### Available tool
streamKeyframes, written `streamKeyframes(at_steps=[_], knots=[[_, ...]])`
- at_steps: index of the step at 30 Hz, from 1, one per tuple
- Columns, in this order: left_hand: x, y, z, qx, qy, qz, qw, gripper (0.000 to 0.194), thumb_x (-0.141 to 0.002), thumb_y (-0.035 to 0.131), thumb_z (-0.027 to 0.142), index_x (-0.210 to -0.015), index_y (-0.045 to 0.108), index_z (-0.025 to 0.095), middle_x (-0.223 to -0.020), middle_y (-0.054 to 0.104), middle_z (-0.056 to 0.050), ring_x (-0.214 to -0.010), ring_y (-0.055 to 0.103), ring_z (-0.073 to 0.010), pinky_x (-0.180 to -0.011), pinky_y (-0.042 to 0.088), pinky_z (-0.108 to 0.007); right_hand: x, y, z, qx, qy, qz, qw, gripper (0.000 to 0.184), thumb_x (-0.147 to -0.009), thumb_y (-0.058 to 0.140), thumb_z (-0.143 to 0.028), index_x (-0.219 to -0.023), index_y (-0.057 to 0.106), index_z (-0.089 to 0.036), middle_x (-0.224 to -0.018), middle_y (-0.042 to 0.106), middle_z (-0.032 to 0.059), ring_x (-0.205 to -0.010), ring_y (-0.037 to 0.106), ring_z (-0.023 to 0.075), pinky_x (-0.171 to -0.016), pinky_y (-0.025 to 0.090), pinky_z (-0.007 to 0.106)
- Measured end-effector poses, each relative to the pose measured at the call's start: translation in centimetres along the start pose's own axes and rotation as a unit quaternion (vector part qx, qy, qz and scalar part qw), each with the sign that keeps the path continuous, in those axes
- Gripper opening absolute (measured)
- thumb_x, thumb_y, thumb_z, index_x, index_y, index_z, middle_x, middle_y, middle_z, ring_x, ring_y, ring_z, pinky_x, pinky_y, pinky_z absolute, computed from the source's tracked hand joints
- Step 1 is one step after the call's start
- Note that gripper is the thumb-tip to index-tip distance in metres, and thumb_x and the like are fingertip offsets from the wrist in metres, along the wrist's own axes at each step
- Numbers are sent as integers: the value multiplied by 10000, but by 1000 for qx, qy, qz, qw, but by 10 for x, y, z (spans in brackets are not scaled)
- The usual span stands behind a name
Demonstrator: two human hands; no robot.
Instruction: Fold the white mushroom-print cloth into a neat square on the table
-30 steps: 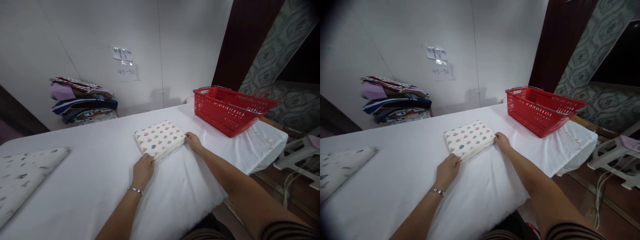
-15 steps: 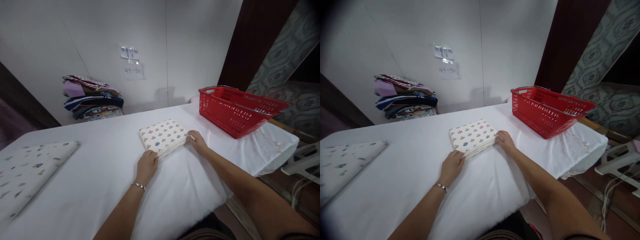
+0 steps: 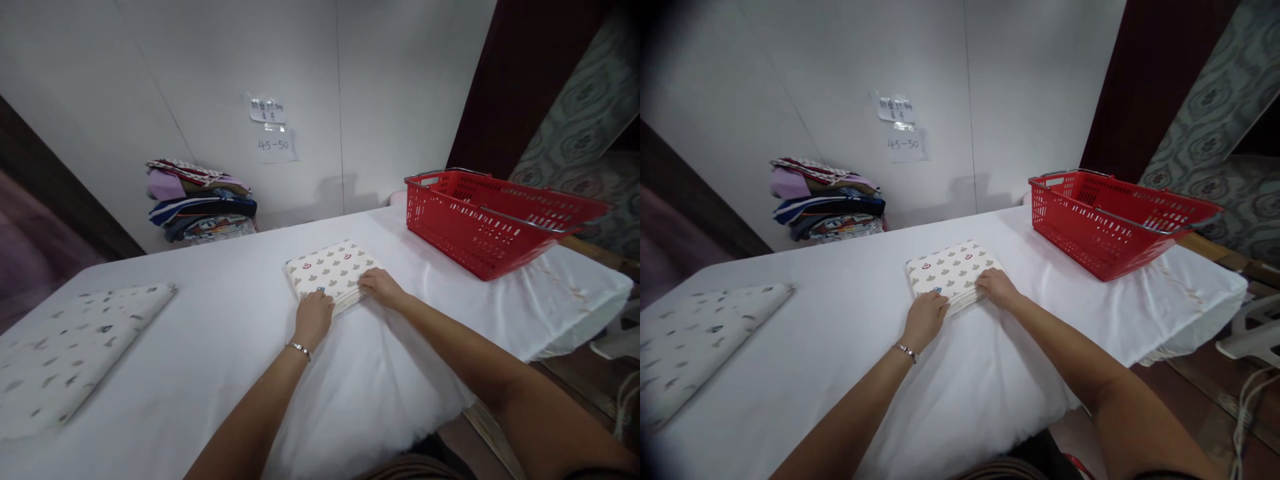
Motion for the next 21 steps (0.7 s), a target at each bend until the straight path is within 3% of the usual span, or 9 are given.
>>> streamKeyframes(at_steps=[3, 6, 12, 16, 19, 21], knots=[[-3, 5, 1, -7, -4, -13, 1000, 218, -883, 438, 217, -809, 641, 182, -881, 582, -56, -849, 518, -189, -776, 382, -334, -3, -1, 0, -8, 0, -7, 1000, 148, -850, 532, -180, -842, 678, -202, -869, 640, 52, -841, 534, 185, -773, 377, 304], [1, 2, 2, -20, 10, 14, 1000, 245, -896, 402, 196, -814, 632, 183, -857, 578, -52, -831, 511, -187, -756, 378, -332, 0, -7, -5, -3, -12, 14, 1000, 153, -856, 519, -163, -801, 660, -185, -853, 634, 58, -845, 528, 186, -764, 369, 299], [15, 11, 10, -70, 79, 28, 994, 204, -857, 428, 105, -831, 617, 176, -849, 585, -60, -812, 506, -195, -719, 384, -336, 14, -7, -15, 16, -48, 41, 998, 234, -904, 444, -180, -822, 663, -190, -892, 630, 79, -864, 515, 197, -755, 366, 317], [21, 9, 7, -17, 88, 42, 995, 233, -885, 404, 149, -926, 629, 190, -881, 603, -58, -830, 515, -190, -732, 407, -342, 13, -7, -15, -21, -52, 20, 998, 229, -894, 457, -221, -801, 665, -199, -873, 629, 70, -837, 525, 196, -742, 391, 319], [20, -1, -17, 105, 32, 62, 992, 249, -907, 394, 261, -919, 639, 218, -905, 606, -44, -865, 536, -173, -773, 435, -331, 4, -11, 2, -94, -9, 9, 996, 241, -888, 454, -261, -776, 663, -216, -833, 636, 46, -824, 552, 181, -749, 423, 303], [16, -10, -48, 176, -59, 100, 978, 254, -896, 407, 323, -960, 631, 221, -992, 598, -46, -936, 547, -174, -824, 447, -325, -6, -16, 28, -109, 67, 26, 992, 248, -886, 439, -278, -821, 669, -215, -883, 648, 51, -876, 568, 184, -803, 433, 308]])
Point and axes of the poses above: each hand's wrist, its own x-axis away from the middle knuckle, its own y-axis out of the palm, z = x × y, the point moved 9 cm from there along -x, towards the middle knuckle
